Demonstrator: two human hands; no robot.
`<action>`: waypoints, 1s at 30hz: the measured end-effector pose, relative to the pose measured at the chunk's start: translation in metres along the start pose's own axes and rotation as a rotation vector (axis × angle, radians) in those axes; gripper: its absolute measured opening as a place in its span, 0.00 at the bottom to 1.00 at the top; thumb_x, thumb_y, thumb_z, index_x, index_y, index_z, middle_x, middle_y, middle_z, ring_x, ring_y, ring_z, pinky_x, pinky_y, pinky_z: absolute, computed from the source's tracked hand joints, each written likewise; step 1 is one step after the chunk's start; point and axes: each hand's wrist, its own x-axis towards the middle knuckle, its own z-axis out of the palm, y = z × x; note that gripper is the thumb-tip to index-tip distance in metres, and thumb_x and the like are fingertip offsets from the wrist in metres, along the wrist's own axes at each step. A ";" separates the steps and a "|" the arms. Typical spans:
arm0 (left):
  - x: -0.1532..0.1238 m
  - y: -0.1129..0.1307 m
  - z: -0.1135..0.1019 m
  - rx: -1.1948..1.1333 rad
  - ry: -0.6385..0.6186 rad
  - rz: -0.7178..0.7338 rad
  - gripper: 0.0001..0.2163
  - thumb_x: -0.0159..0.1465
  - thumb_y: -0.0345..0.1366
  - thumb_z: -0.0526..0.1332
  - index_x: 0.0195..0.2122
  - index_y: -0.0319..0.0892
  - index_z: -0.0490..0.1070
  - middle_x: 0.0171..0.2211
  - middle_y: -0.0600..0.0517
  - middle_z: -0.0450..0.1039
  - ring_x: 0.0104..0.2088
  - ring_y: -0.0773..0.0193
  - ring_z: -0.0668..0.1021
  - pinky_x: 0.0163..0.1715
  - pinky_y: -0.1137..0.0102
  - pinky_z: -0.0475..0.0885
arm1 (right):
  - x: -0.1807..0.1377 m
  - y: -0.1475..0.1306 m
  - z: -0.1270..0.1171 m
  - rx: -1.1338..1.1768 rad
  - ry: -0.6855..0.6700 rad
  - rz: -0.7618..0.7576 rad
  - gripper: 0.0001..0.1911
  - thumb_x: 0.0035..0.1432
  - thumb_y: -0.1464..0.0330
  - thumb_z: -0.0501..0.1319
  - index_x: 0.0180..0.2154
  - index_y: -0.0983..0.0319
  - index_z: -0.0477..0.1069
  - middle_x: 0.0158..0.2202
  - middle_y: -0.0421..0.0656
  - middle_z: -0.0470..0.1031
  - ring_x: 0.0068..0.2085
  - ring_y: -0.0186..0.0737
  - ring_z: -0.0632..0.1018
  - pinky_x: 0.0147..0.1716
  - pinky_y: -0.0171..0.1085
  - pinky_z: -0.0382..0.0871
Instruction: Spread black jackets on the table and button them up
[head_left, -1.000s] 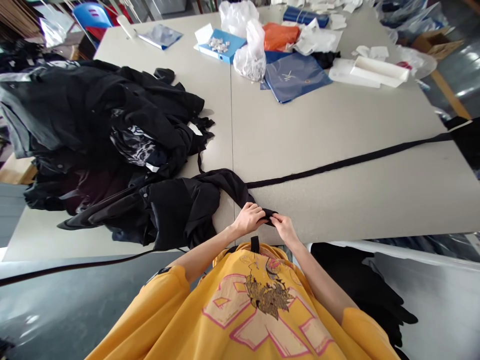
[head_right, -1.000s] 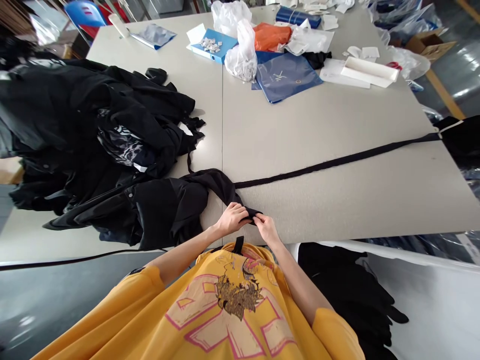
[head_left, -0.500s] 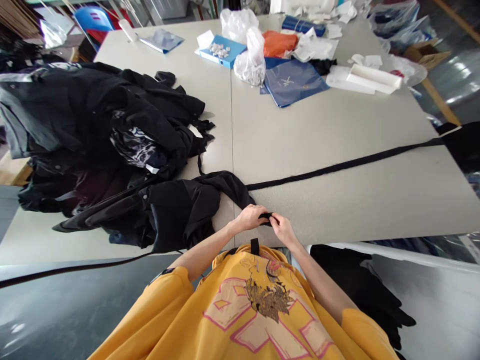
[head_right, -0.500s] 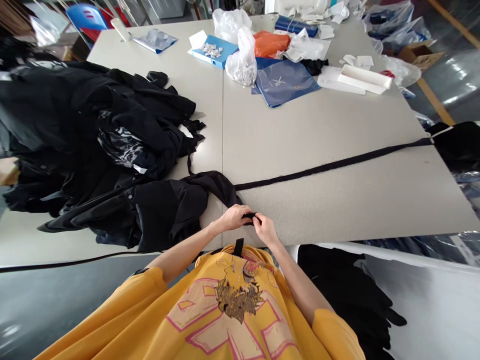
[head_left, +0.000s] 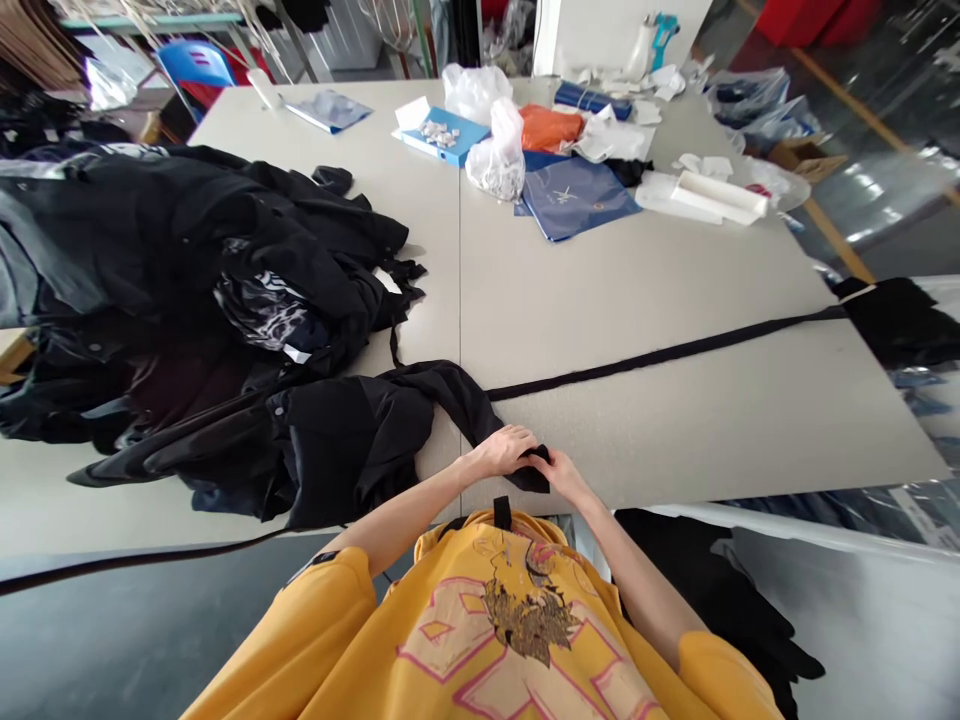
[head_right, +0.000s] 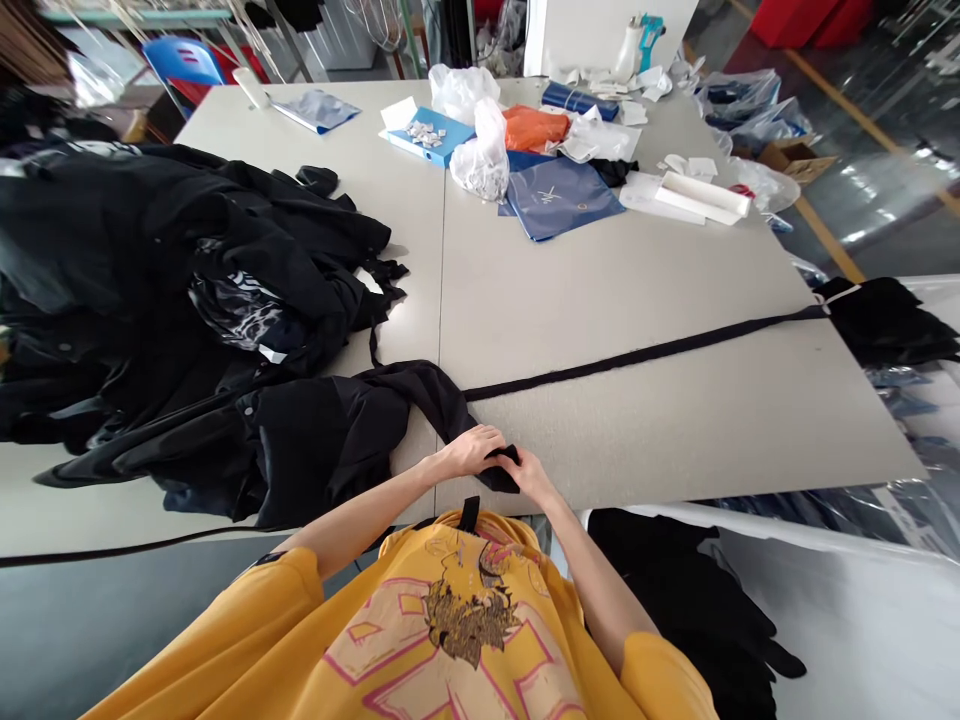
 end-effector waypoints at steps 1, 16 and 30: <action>0.001 0.000 0.000 -0.044 -0.008 -0.005 0.10 0.72 0.41 0.60 0.38 0.40 0.71 0.36 0.47 0.74 0.40 0.58 0.78 0.46 0.65 0.70 | -0.001 -0.002 -0.001 0.028 -0.021 -0.001 0.25 0.58 0.46 0.59 0.35 0.63 0.74 0.33 0.42 0.78 0.36 0.43 0.74 0.36 0.37 0.66; -0.006 -0.025 -0.052 -0.834 -0.371 -0.670 0.26 0.66 0.61 0.59 0.40 0.42 0.81 0.36 0.49 0.81 0.37 0.58 0.79 0.35 0.69 0.71 | -0.003 -0.046 0.008 -0.020 -0.006 -0.122 0.29 0.64 0.45 0.55 0.32 0.65 0.73 0.28 0.44 0.74 0.30 0.41 0.72 0.30 0.35 0.63; 0.023 -0.004 -0.037 -0.306 -0.057 -0.498 0.14 0.73 0.40 0.56 0.40 0.39 0.80 0.38 0.47 0.81 0.38 0.60 0.80 0.37 0.71 0.68 | 0.022 -0.023 0.004 -0.091 0.138 -0.135 0.37 0.58 0.37 0.54 0.34 0.65 0.77 0.30 0.48 0.78 0.34 0.50 0.78 0.35 0.40 0.70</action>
